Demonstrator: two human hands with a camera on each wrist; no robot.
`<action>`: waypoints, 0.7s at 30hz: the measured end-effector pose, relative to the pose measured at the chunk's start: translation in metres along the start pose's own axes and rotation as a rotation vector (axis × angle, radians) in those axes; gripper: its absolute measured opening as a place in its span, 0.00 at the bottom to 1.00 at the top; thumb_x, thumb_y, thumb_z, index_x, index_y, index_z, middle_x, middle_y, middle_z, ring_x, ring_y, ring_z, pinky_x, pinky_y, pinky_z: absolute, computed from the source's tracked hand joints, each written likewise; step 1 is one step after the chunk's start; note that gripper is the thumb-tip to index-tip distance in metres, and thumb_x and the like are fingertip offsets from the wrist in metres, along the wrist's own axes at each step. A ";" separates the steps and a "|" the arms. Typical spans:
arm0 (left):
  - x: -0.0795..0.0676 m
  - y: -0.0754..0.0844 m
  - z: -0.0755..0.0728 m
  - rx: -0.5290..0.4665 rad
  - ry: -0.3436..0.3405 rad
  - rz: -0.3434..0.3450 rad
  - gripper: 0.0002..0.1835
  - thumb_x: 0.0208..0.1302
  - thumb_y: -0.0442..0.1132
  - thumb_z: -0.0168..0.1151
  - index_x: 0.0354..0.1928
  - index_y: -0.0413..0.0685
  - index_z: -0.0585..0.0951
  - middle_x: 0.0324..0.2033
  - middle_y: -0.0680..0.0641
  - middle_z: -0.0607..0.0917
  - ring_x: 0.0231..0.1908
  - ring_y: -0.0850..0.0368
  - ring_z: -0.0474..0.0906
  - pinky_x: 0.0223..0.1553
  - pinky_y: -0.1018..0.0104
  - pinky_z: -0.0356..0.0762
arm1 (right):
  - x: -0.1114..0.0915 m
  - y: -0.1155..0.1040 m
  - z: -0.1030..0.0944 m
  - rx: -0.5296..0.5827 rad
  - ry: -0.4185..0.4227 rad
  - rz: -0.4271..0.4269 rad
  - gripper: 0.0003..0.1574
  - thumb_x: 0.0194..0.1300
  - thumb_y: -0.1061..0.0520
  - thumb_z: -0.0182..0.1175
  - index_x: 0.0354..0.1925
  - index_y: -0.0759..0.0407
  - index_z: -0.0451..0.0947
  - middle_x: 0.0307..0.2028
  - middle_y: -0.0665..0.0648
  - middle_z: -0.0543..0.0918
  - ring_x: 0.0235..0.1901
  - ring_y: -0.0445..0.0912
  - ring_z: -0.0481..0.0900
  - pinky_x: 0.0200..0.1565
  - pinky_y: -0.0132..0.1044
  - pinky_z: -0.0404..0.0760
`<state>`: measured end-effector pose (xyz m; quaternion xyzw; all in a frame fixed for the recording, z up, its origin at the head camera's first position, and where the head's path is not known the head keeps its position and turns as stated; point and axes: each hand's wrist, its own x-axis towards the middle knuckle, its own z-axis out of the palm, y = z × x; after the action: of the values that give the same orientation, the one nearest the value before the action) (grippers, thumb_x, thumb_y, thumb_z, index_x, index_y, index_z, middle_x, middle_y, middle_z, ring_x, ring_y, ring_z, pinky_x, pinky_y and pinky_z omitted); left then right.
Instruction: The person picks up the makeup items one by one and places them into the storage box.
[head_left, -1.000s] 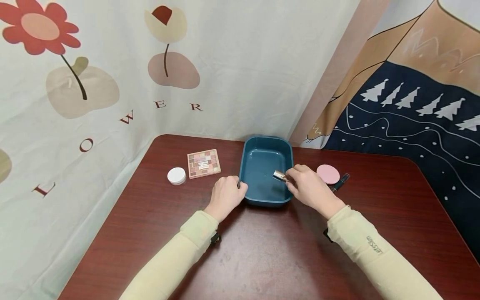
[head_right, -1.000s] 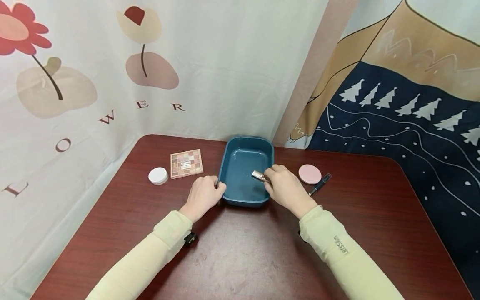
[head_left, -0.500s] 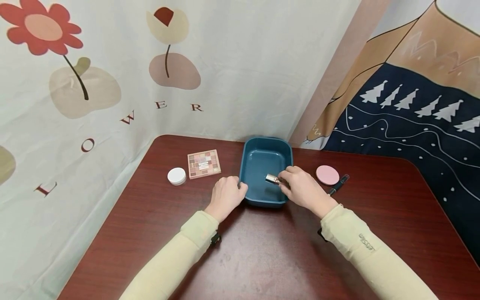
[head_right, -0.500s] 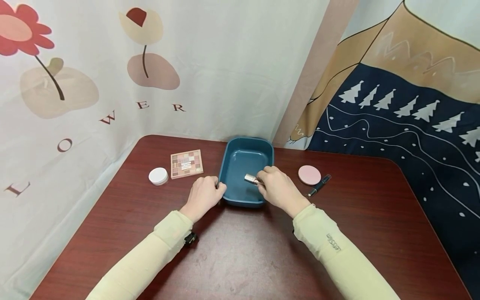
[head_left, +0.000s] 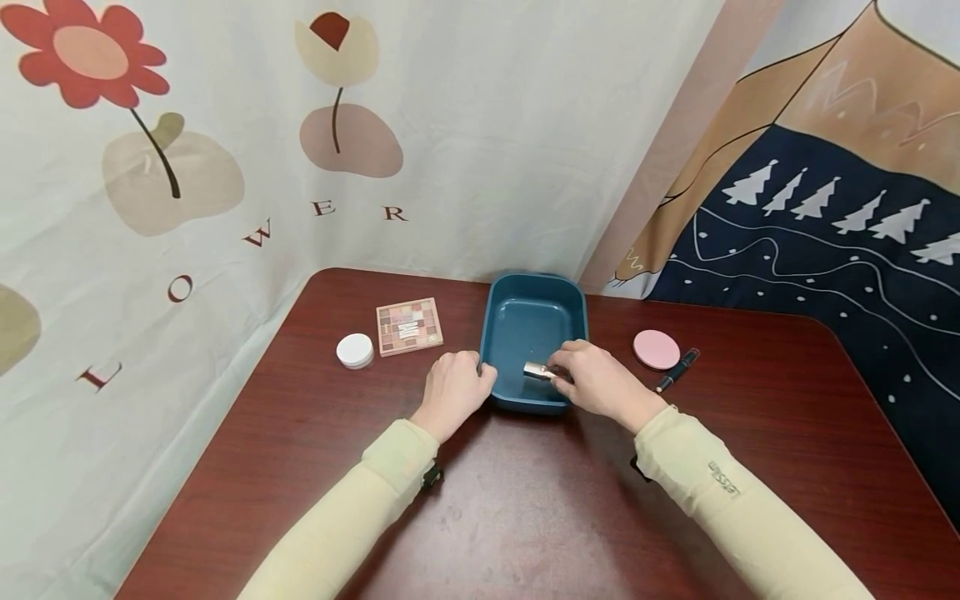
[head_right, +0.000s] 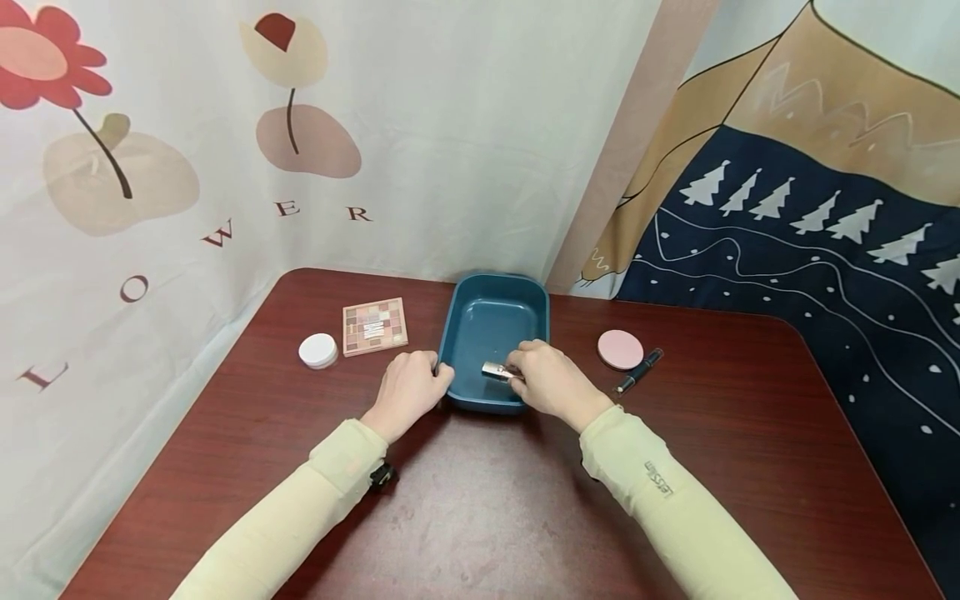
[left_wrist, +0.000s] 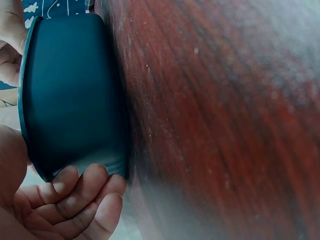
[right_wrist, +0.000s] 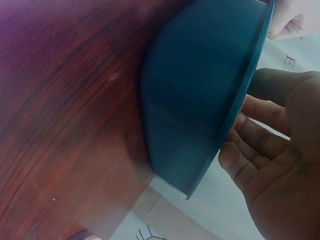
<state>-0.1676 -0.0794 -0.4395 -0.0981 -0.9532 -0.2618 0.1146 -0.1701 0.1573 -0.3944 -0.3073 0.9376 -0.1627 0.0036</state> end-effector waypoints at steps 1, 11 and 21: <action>0.000 0.000 0.000 -0.001 -0.002 -0.002 0.20 0.55 0.36 0.55 0.12 0.55 0.58 0.13 0.56 0.55 0.17 0.56 0.58 0.19 0.63 0.60 | 0.000 0.000 0.000 -0.002 -0.005 -0.003 0.12 0.65 0.59 0.70 0.46 0.61 0.87 0.38 0.55 0.83 0.36 0.45 0.76 0.37 0.36 0.80; 0.001 0.001 -0.001 0.001 -0.003 -0.004 0.20 0.55 0.36 0.55 0.11 0.54 0.58 0.12 0.55 0.56 0.17 0.55 0.60 0.20 0.62 0.62 | 0.004 -0.001 0.002 -0.031 -0.066 -0.019 0.12 0.64 0.59 0.70 0.46 0.59 0.87 0.41 0.55 0.85 0.40 0.47 0.80 0.42 0.41 0.83; 0.000 0.001 -0.001 0.003 0.007 -0.001 0.20 0.55 0.36 0.55 0.11 0.53 0.60 0.11 0.55 0.58 0.16 0.53 0.64 0.20 0.61 0.64 | 0.011 -0.006 0.002 -0.095 -0.145 -0.057 0.06 0.64 0.58 0.71 0.40 0.57 0.89 0.37 0.54 0.86 0.37 0.45 0.82 0.42 0.42 0.85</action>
<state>-0.1670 -0.0792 -0.4385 -0.0966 -0.9533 -0.2607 0.1179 -0.1749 0.1460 -0.3933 -0.3445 0.9325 -0.0955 0.0525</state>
